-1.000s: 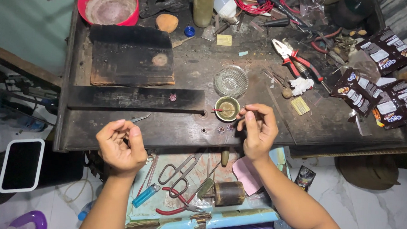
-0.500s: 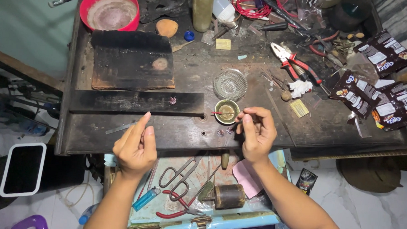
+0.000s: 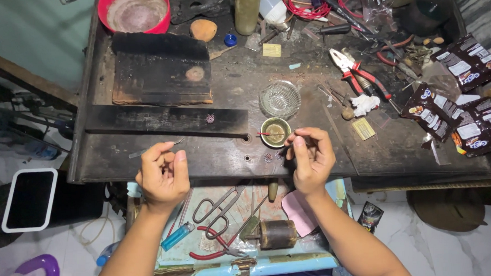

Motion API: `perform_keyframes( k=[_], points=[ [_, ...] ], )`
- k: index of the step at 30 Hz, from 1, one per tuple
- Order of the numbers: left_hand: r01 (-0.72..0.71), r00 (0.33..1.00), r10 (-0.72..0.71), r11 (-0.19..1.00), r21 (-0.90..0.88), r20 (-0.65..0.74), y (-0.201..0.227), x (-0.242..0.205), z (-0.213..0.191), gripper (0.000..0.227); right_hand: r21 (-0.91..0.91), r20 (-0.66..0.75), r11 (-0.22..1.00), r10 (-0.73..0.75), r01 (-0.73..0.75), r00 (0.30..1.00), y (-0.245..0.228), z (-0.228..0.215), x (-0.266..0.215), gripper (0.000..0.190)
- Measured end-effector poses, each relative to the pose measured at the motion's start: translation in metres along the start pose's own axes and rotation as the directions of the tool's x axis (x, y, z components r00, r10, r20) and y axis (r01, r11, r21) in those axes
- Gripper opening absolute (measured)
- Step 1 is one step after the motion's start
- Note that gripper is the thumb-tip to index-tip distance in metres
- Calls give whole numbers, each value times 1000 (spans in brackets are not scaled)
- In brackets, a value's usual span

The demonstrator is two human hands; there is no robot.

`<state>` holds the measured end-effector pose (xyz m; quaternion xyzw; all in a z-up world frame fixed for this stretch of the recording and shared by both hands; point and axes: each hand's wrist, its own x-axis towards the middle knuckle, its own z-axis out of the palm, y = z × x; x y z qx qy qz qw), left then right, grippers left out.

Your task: Soldering small jewelry components using a torch and fine hand tools on a workbench.

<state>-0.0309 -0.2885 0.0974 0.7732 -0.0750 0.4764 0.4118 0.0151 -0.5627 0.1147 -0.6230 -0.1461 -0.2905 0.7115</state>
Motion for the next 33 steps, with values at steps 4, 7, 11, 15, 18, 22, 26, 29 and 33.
perform_keyframes(
  k=[4,7,11,15,18,22,26,29,33],
  points=[
    [9,1000,-9,999,-49,2,-5,-6,0,15,0,64,998,-57,57,996,-6,1,1,9],
    [6,1000,-6,999,-51,-3,-11,-15,-3,14,-2,131,996,-92,93,987,-4,1,-4,9],
    [65,998,-65,998,-25,-22,-4,-2,-21,18,2,216,991,-128,131,968,-13,2,-3,10],
    [-30,993,17,994,-103,-118,16,32,-49,17,4,229,990,-140,143,963,-18,4,-2,9],
    [-33,997,27,996,-87,-74,41,45,-70,9,-17,243,988,-143,151,959,-22,4,-4,10],
    [69,963,-109,983,168,246,74,56,-80,8,-138,286,981,-90,134,954,-28,5,-8,4],
    [131,903,-233,950,283,362,68,55,-82,11,-153,278,981,-70,116,958,-28,5,-8,5],
    [31,892,-184,936,351,414,35,49,-78,15,-166,272,978,-79,127,959,-28,6,-8,5],
    [-23,839,-259,862,506,478,2,48,-66,19,-54,251,986,-139,157,958,-22,2,-1,6]
  ],
)
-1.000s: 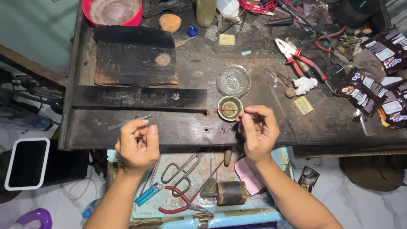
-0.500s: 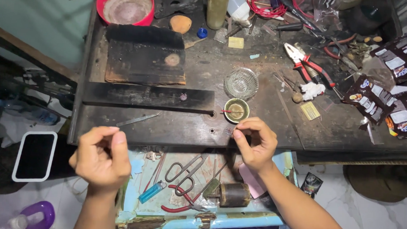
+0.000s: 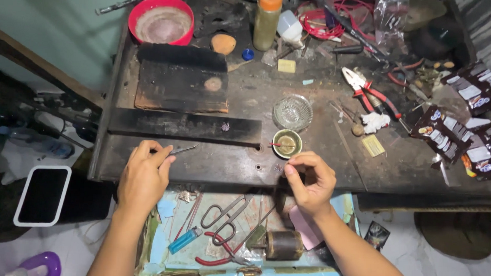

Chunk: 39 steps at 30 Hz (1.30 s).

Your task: Soldering small jewelry components using a torch and fine hand tools on a workbench.

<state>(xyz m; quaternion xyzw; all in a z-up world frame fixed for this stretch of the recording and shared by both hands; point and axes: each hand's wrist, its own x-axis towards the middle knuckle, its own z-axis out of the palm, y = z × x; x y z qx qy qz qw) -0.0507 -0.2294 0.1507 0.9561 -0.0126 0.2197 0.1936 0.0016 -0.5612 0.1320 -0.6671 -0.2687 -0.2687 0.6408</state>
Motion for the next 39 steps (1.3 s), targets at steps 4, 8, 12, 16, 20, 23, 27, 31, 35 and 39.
perform_keyframes(
  k=[4,8,12,16,20,23,27,31,35,39],
  points=[
    [-44,998,43,999,13,40,-20,1,15,11,20,-29,1000,22,-22,999,4,-3,0,7],
    [-125,992,122,964,-235,-30,0,8,6,12,43,-45,997,63,-61,997,10,-4,-2,7],
    [-36,998,12,913,-407,-61,45,35,-4,16,47,-46,996,73,-71,996,13,-4,-2,7],
    [100,986,-149,887,-451,-75,61,48,13,18,38,-55,997,73,-71,996,10,-7,-1,7],
    [153,956,-241,896,-418,-168,52,33,45,5,30,-81,996,81,-79,993,8,-8,3,7],
    [242,936,-330,853,-463,-119,40,25,55,3,55,-75,995,92,-88,993,8,-6,4,7],
    [416,893,-442,745,-522,81,47,34,39,11,-62,-9,990,128,-128,992,-1,-3,4,3],
    [501,856,-489,704,-504,170,44,36,42,14,-52,-11,989,139,-139,990,2,-4,3,3],
    [494,861,-478,704,-511,174,44,35,43,13,-39,-8,988,149,-149,989,3,-5,4,3],
    [487,864,-471,693,-532,177,45,37,43,14,-9,-12,986,167,-168,986,2,-4,4,3]
  ],
)
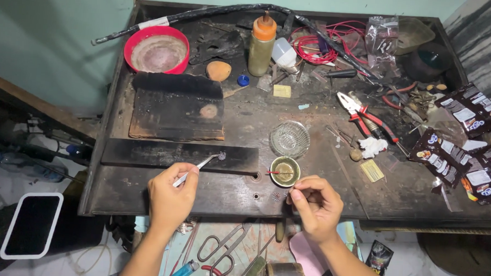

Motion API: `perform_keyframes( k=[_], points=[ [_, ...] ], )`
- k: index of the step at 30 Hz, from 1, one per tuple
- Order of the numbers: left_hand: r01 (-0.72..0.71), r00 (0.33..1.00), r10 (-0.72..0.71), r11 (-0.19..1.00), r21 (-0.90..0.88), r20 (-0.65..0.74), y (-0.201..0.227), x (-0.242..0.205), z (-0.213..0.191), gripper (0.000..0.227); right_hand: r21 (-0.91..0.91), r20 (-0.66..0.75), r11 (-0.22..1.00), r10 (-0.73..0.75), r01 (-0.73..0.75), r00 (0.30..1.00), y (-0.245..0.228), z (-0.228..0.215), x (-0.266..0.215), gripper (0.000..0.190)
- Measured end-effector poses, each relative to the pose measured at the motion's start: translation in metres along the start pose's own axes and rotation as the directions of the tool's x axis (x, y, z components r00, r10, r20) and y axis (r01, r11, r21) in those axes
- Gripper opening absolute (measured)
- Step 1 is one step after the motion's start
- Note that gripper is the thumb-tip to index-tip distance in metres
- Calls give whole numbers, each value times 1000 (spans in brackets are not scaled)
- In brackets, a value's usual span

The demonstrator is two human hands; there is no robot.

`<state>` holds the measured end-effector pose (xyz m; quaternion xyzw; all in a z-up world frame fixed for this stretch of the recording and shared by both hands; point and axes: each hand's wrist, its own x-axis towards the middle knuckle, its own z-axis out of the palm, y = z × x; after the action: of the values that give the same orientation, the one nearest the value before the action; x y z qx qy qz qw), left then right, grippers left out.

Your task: Soldering small jewelry components using a torch and fine hand tools on a workbench.

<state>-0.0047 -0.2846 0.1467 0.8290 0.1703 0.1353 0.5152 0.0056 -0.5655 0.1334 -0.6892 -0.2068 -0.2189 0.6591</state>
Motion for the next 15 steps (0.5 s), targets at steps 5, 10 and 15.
perform_keyframes(
  k=[5,10,15],
  points=[
    [16,1000,-16,1000,24,-24,-2,-1,1,15,-20,-12,1000,-1,1,1000,-1,0,-1,3],
    [17,1000,-17,999,46,-9,1,0,1,15,-13,-4,1000,-15,15,1000,-1,0,0,4],
    [-17,1000,18,996,91,-7,-3,0,2,16,-37,-7,999,-14,14,1000,-1,0,-1,4]
  ],
)
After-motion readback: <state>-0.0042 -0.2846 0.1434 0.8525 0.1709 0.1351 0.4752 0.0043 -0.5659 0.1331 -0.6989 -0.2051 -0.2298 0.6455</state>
